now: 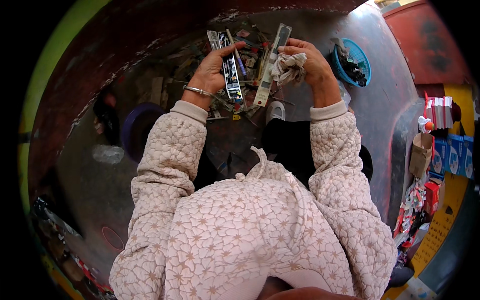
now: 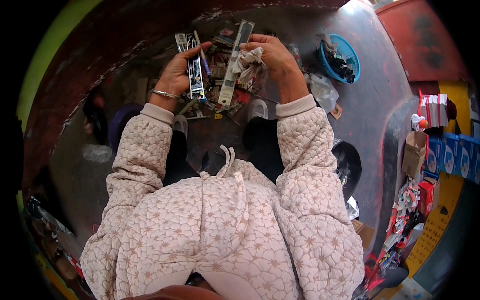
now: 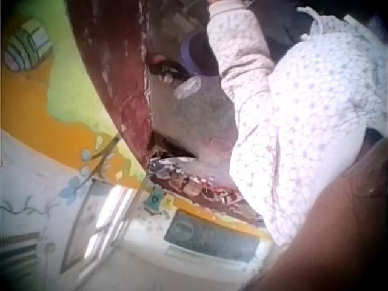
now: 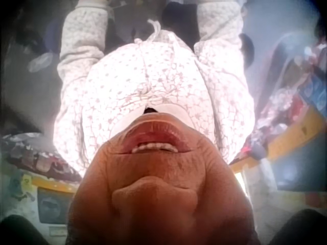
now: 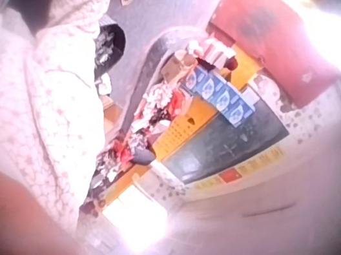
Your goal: The person sorts through various packaged merchandise, small tubes, and paper scraps on the floor by hand, picking up specific items and placing them into a plastic bag.
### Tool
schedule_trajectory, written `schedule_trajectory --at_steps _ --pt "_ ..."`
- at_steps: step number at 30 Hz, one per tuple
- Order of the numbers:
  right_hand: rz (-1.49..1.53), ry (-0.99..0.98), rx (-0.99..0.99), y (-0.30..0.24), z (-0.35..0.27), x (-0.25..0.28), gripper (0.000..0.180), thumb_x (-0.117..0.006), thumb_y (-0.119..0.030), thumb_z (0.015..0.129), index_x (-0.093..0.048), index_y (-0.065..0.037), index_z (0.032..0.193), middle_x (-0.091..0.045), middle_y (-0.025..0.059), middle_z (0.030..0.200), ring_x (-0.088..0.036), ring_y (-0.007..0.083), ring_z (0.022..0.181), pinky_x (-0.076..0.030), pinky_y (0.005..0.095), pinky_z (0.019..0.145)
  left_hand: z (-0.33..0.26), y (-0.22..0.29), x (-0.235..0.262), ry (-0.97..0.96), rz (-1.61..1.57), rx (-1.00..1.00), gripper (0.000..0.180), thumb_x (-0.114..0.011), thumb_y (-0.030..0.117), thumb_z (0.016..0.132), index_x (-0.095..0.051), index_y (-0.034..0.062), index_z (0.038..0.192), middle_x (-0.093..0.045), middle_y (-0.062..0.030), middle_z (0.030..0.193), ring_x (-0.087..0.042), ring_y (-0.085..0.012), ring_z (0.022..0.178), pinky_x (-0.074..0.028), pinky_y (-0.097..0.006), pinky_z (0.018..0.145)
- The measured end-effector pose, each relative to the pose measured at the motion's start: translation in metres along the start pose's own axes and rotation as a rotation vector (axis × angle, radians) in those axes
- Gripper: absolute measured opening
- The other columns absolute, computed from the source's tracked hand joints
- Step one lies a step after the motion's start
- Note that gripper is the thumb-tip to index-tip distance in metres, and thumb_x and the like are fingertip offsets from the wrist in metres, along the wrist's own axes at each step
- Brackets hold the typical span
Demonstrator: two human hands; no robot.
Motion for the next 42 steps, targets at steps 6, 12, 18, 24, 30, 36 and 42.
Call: schedule_trajectory --at_steps 6,12,18,24,30,36,42 --pt "-0.057 -0.108 -0.066 0.007 0.004 -0.003 0.017 -0.061 -0.01 0.08 -0.061 -0.001 0.094 -0.064 0.0027 0.079 -0.062 0.0106 0.066 -0.049 0.0213 0.059 -0.008 0.002 -0.009 -0.08 0.093 -0.092 0.025 -0.055 0.018 0.088 -0.058 0.0053 0.109 -0.061 -0.0037 0.075 -0.061 -0.0136 0.066 -0.055 -0.03 0.063" --pt "-0.094 -0.159 -0.15 0.016 -0.006 -0.025 0.02 -0.064 -0.013 0.077 -0.062 0.0 0.093 -0.064 0.0046 0.083 -0.06 0.0107 0.072 -0.048 0.0229 0.066 -0.01 0.0 -0.02 -0.096 0.165 -0.143 0.026 -0.057 0.017 0.087 -0.058 0.0038 0.11 -0.062 -0.0045 0.083 -0.061 -0.0137 0.073 -0.054 -0.028 0.067" --pt "-0.488 -0.205 -0.007 0.01 -0.009 -0.057 0.026 -0.064 -0.018 0.073 -0.065 -0.001 0.093 -0.063 0.004 0.083 -0.055 0.012 0.078 -0.042 0.025 0.072 -0.011 0.002 -0.008 0.005 0.139 -0.117 0.025 -0.056 0.017 0.088 -0.057 0.0043 0.11 -0.061 -0.0056 0.088 -0.06 -0.0147 0.077 -0.053 -0.028 0.07" --pt "-0.581 -0.125 0.086 0.032 0.018 -0.037 0.026 -0.063 -0.02 0.074 -0.065 0.0 0.09 -0.062 0.0049 0.081 -0.055 0.0131 0.076 -0.043 0.027 0.07 0.001 0.007 0.027 0.223 0.068 -0.204 0.015 -0.051 0.013 0.089 -0.058 0.0042 0.099 -0.063 -0.0072 0.091 -0.061 -0.021 0.086 -0.052 -0.037 0.077" --pt "-0.444 -0.025 0.09 0.042 0.048 -0.004 0.015 -0.061 -0.016 0.079 -0.065 -0.003 0.084 -0.06 0.002 0.076 -0.054 0.011 0.07 -0.043 0.0266 0.066 -0.004 0.013 0.014 0.307 0.064 -0.214 0.021 -0.05 0.009 0.089 -0.052 0.0004 0.108 -0.061 -0.0108 0.096 -0.059 -0.0253 0.082 -0.053 -0.045 0.072" --pt "-0.473 0.092 0.078 0.043 0.057 0.001 0.013 -0.058 -0.016 0.085 -0.064 -0.005 0.084 -0.06 -0.0008 0.071 -0.054 0.0067 0.062 -0.044 0.0236 0.058 -0.01 0.031 0.031 0.246 -0.039 -0.297 0.013 -0.05 0.007 0.088 -0.058 -0.0023 0.093 -0.062 -0.0113 0.077 -0.059 -0.0185 0.07 -0.052 -0.028 0.065" --pt "-0.541 0.186 0.013 0.069 0.082 0.029 0.013 -0.057 -0.012 0.084 -0.065 -0.003 0.089 -0.062 0.0018 0.076 -0.057 0.0096 0.063 -0.046 0.0256 0.057 -0.018 0.039 0.031 0.255 -0.007 -0.28 0.014 -0.049 0.01 0.09 -0.056 -0.002 0.092 -0.056 -0.0068 0.072 -0.057 -0.0149 0.063 -0.049 -0.027 0.056"
Point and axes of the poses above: each hand's wrist, its own z-axis towards the middle knuckle, its own x-axis out of the back of the hand, y = z × x, the point moved 2 cm from there along z, towards the middle knuckle
